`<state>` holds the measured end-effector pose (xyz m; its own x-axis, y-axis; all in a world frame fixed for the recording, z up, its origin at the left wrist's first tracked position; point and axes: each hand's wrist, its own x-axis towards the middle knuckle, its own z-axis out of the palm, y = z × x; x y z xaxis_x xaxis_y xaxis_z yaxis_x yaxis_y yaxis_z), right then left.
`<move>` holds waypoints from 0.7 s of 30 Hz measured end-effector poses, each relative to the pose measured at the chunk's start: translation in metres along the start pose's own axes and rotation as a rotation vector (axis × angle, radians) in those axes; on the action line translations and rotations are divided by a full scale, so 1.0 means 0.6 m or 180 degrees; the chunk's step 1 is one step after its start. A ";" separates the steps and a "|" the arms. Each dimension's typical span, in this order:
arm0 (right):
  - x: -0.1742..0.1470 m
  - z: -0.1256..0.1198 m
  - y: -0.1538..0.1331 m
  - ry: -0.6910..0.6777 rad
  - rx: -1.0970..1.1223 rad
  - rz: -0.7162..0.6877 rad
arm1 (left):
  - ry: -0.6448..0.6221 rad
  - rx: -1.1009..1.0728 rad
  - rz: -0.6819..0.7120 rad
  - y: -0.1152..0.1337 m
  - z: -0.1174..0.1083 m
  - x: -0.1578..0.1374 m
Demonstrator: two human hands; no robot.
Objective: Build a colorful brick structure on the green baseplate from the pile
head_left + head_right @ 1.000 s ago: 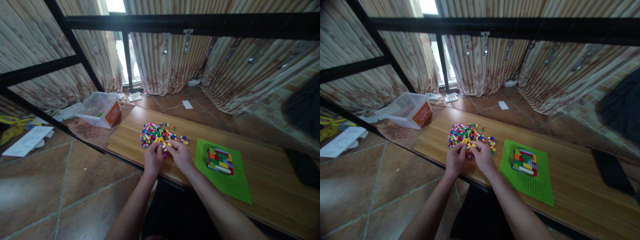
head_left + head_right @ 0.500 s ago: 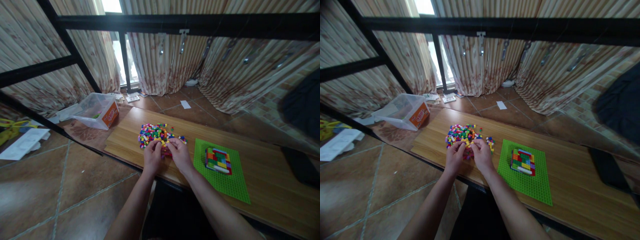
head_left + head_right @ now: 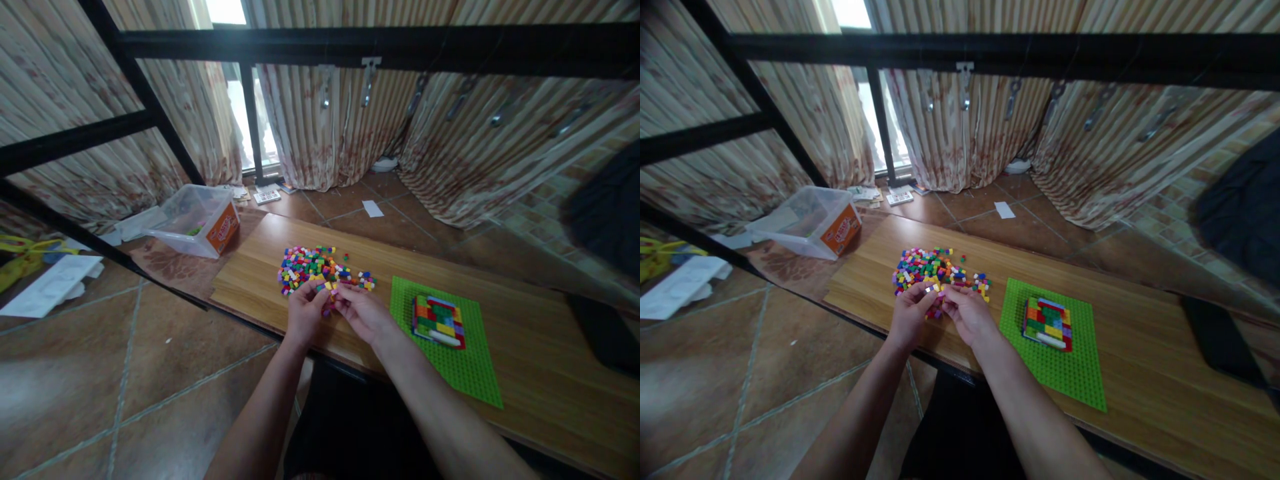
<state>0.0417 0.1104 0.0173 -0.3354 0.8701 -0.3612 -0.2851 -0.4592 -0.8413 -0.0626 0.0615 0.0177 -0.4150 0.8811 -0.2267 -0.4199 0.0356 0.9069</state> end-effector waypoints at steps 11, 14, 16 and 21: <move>0.025 0.013 -0.005 0.0353 -0.0595 -0.0371 | 0.0251 0.0199 -0.0039 -0.008 -0.005 0.028; 0.023 0.016 0.000 0.0395 -0.0554 -0.0393 | 0.0254 0.0249 0.0035 -0.012 -0.001 0.035; 0.021 0.018 0.003 0.0471 -0.0519 -0.0354 | 0.0174 0.0277 0.0113 -0.015 0.001 0.036; 0.015 0.019 0.002 0.0441 -0.0472 -0.0251 | 0.0003 0.0165 0.0059 -0.012 -0.003 0.034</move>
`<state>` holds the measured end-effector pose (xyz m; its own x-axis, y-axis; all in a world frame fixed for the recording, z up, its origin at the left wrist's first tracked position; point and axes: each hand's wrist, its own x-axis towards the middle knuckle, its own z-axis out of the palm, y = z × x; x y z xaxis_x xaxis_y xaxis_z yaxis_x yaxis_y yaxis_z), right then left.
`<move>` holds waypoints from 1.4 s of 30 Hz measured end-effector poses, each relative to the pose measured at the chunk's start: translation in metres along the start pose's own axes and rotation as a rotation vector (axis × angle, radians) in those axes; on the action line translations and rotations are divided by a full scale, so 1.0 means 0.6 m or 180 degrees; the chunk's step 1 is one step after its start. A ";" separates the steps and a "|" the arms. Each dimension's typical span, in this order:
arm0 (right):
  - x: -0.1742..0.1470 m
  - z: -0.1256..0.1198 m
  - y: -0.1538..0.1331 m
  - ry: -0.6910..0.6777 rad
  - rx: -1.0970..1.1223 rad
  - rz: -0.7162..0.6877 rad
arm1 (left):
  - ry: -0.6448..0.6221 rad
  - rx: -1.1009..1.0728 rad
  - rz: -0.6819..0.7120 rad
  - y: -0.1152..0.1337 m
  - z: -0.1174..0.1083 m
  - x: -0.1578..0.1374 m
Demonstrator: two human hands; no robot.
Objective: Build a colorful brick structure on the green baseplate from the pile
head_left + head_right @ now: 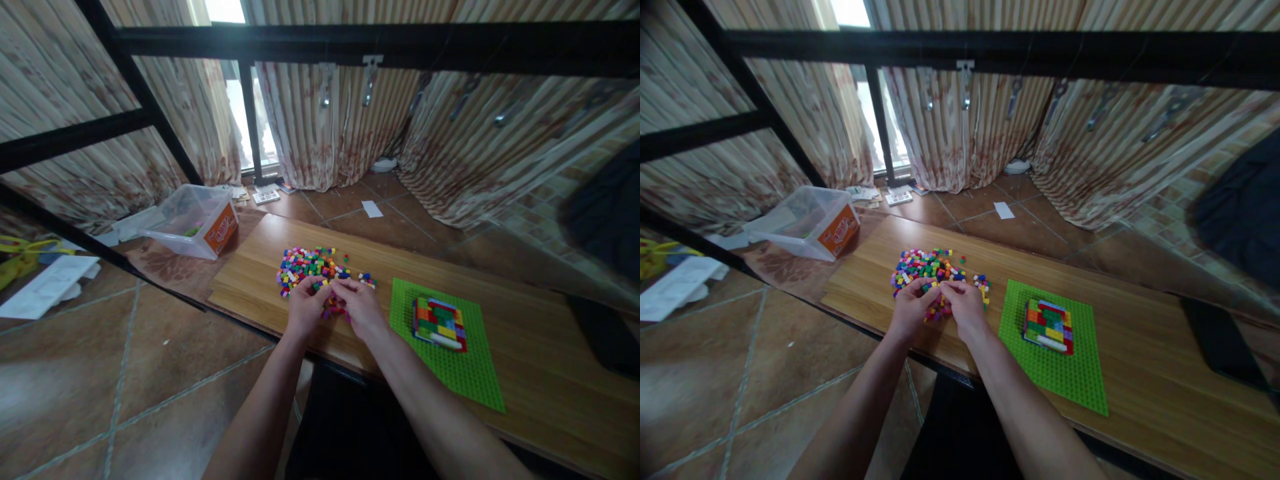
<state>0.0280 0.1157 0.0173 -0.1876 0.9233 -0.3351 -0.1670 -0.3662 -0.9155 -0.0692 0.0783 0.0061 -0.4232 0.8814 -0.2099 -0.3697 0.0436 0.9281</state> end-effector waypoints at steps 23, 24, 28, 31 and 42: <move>0.036 -0.013 -0.015 -0.0298 -0.1718 -0.1221 | -0.0099 0.0439 0.0075 0.007 -0.002 0.026; 0.037 -0.010 -0.013 -0.0286 -0.1448 -0.1025 | -0.0109 0.0378 0.0083 0.008 -0.001 0.026; 0.035 -0.007 -0.013 -0.0288 -0.0712 -0.0501 | -0.0190 0.0083 -0.0027 0.012 0.000 0.024; 0.031 -0.010 -0.018 -0.0418 -0.0470 -0.0297 | -0.0357 -0.0192 -0.0168 0.017 -0.003 0.019; 0.042 -0.022 -0.026 -0.0156 -0.2996 -0.1615 | -0.0067 -0.0130 -0.0272 0.020 -0.006 0.019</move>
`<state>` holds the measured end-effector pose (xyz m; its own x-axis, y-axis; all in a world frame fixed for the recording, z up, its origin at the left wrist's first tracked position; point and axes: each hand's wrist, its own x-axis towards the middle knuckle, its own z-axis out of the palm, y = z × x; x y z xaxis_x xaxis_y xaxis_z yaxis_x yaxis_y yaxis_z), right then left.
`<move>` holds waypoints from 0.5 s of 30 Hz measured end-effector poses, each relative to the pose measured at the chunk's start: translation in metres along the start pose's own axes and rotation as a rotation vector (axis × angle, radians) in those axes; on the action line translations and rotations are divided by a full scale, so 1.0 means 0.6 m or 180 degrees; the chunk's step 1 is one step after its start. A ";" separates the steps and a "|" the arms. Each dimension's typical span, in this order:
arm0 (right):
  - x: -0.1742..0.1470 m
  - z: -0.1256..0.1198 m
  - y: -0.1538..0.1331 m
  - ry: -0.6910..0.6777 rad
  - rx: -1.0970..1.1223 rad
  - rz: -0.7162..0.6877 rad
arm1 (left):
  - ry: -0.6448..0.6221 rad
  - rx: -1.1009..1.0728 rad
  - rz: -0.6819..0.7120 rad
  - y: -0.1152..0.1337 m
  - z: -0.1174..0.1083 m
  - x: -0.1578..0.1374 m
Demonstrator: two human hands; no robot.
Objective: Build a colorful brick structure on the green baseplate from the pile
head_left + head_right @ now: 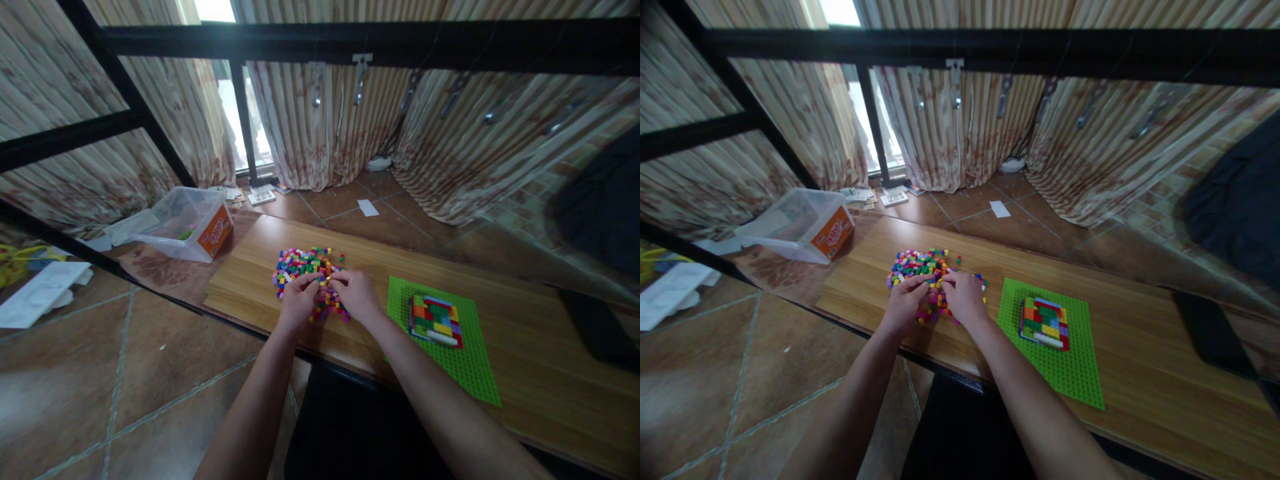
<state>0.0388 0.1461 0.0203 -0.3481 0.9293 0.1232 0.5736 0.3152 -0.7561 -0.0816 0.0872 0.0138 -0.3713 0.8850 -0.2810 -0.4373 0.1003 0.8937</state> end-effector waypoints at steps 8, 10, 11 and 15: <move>-0.013 0.006 -0.011 0.0066 0.1099 0.0101 | -0.0051 -0.0270 0.0006 -0.001 0.003 -0.003; -0.016 0.012 -0.011 0.0061 0.1557 0.0265 | -0.0079 -0.0364 0.0001 0.001 0.004 -0.005; -0.017 0.015 -0.011 0.0089 0.1688 0.0339 | -0.0086 -0.0396 -0.0006 0.001 0.004 -0.006; -0.022 0.023 -0.009 0.0148 0.1807 0.0412 | -0.0094 -0.0408 -0.0030 0.004 0.006 -0.011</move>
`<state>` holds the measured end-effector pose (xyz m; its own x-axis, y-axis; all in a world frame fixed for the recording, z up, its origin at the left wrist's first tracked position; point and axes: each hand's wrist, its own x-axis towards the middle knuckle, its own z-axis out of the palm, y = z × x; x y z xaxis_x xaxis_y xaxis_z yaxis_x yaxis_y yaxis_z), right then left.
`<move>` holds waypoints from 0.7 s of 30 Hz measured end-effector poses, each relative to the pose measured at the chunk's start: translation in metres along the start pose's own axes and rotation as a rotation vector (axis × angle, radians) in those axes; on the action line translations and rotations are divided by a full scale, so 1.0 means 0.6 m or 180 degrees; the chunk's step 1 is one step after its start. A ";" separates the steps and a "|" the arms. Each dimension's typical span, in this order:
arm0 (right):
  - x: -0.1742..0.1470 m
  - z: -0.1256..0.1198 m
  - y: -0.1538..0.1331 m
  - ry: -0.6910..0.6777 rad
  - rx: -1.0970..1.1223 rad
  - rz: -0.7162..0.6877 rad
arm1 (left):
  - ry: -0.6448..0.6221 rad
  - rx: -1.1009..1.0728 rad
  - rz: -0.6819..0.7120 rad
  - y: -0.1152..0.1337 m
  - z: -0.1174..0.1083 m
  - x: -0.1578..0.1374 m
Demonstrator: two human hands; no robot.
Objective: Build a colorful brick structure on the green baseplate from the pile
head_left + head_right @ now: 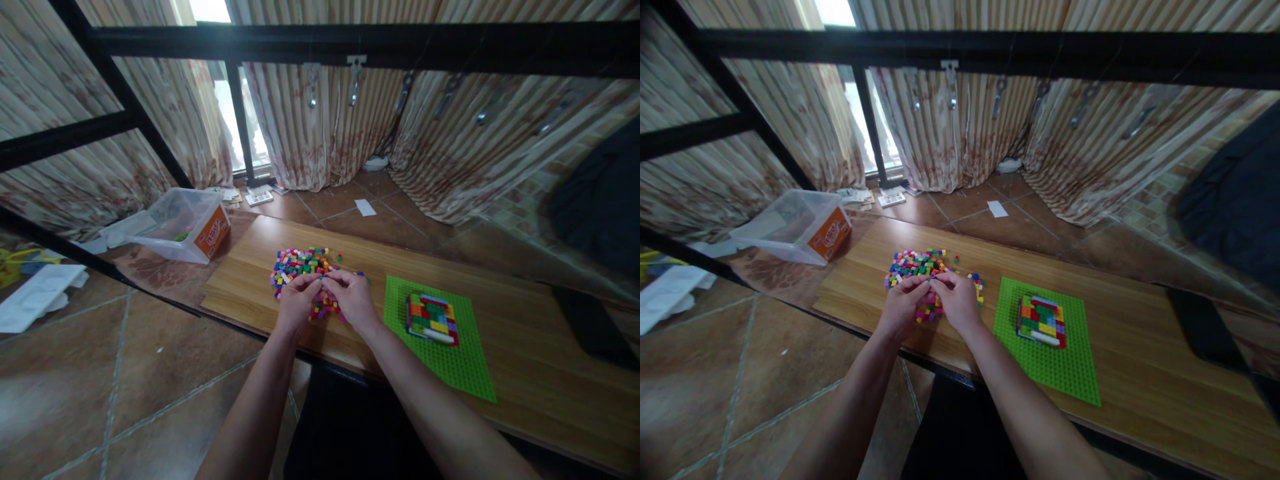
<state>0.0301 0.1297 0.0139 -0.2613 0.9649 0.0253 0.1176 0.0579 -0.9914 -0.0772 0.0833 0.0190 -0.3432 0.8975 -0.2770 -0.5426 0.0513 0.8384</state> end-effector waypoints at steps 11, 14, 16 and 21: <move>-0.016 -0.018 0.000 -0.0202 -0.0061 0.0088 | 0.0030 0.0468 0.0117 -0.012 0.011 -0.020; -0.024 -0.024 -0.010 -0.0317 -0.0023 0.0254 | 0.0086 0.0676 0.0339 -0.016 0.012 -0.025; -0.031 -0.026 -0.016 -0.0408 0.0217 0.0516 | 0.0068 0.0700 0.0365 -0.018 0.013 -0.029; -0.032 -0.030 -0.010 -0.0387 0.0374 0.0796 | -0.0073 0.0757 0.0239 -0.017 0.006 -0.024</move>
<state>0.0518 0.1157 0.0216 -0.3518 0.9073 -0.2302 0.0831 -0.2146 -0.9732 -0.0639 0.0714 0.0165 -0.3569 0.9122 -0.2012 -0.3194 0.0833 0.9439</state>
